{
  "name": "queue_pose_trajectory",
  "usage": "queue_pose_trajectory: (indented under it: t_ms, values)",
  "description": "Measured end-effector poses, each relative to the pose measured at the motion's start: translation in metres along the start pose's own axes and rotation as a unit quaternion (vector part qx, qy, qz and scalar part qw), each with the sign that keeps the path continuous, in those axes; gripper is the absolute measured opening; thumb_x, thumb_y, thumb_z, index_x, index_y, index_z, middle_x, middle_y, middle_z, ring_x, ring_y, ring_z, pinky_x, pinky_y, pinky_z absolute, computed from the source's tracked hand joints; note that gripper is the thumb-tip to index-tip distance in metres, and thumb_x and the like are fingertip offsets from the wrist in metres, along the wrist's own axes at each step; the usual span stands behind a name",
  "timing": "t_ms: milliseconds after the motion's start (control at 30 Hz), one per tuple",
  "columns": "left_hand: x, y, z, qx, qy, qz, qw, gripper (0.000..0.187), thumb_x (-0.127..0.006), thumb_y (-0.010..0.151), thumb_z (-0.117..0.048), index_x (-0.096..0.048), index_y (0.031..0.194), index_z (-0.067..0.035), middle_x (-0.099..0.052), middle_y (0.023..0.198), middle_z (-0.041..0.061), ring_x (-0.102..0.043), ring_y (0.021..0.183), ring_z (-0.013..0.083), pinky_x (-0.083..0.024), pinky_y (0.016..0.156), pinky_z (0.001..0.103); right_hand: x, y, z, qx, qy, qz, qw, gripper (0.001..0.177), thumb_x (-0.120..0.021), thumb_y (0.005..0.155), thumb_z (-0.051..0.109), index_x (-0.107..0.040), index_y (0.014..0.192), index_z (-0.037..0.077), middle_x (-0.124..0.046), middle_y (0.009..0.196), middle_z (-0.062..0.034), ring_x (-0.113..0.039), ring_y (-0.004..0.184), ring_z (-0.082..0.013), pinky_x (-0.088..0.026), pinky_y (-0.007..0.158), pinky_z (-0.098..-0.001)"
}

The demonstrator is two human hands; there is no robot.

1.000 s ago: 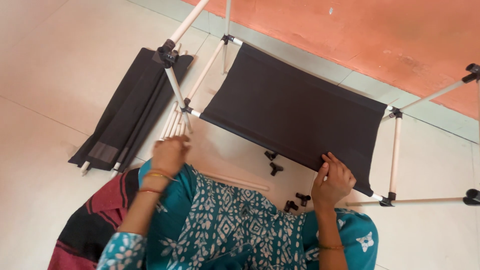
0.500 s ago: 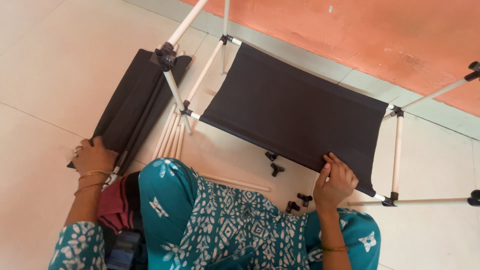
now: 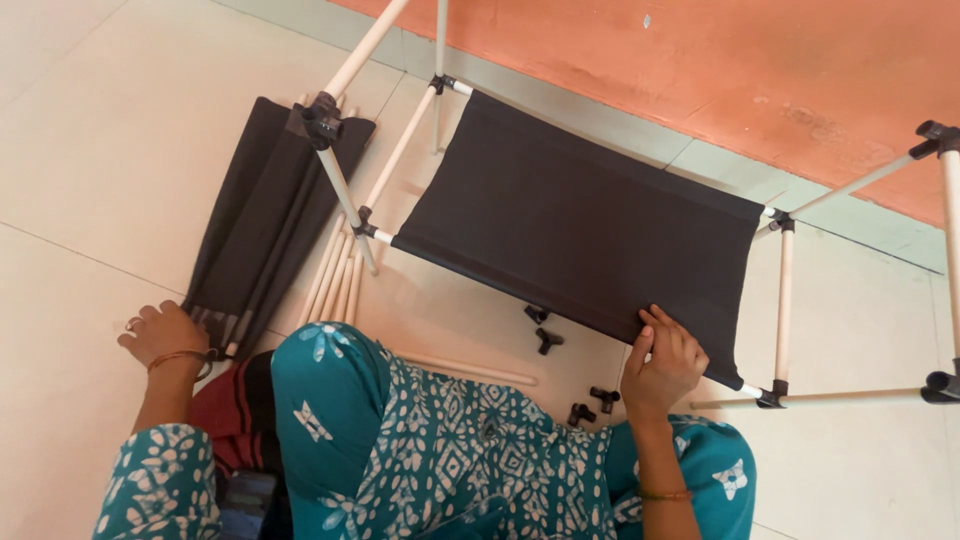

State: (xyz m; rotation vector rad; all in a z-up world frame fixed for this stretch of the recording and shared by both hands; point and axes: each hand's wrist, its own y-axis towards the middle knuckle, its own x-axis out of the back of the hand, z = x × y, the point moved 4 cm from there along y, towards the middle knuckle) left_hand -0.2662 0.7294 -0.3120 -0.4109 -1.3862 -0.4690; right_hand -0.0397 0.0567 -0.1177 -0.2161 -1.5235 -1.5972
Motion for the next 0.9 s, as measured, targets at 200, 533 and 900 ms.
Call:
queue_pose_trajectory:
  t_ms: [200, 533, 900]
  values:
    - [0.007, -0.005, -0.006, -0.022, 0.021, -0.064, 0.997, 0.037, -0.065, 0.089, -0.023, -0.071, 0.12, -0.004, -0.067, 0.13, 0.02, -0.054, 0.133, 0.0427, -0.035, 0.109, 0.058, 0.001, 0.001, 0.002, -0.008, -0.001, -0.001, 1.0, 0.022, -0.055, 0.108, 0.015, -0.076, 0.111, 0.01, -0.074, 0.124, -0.0008, -0.064, 0.115, -0.0215, -0.039, 0.1, -0.0388]
    - [0.037, -0.023, -0.016, -0.076, -0.086, -0.099, 0.988, 0.041, -0.064, 0.098, -0.036, -0.068, 0.126, -0.008, -0.066, 0.128, 0.02, -0.056, 0.133, 0.0414, -0.037, 0.114, 0.059, 0.001, 0.001, 0.002, 0.001, -0.007, -0.004, 1.0, 0.022, -0.053, 0.109, 0.014, -0.075, 0.11, 0.01, -0.074, 0.125, -0.0012, -0.064, 0.116, -0.0211, -0.038, 0.102, -0.039]
    - [0.001, -0.018, -0.042, -0.005, -0.107, 0.062, 0.992, 0.069, -0.07, 0.09, -0.056, -0.061, 0.131, -0.001, -0.067, 0.129, 0.024, -0.063, 0.122, 0.0432, -0.049, 0.099, 0.056, 0.002, 0.003, 0.002, -0.003, 0.001, -0.002, 1.0, 0.022, -0.055, 0.107, 0.016, -0.076, 0.11, 0.01, -0.074, 0.122, -0.0007, -0.064, 0.114, -0.0212, -0.039, 0.1, -0.0384]
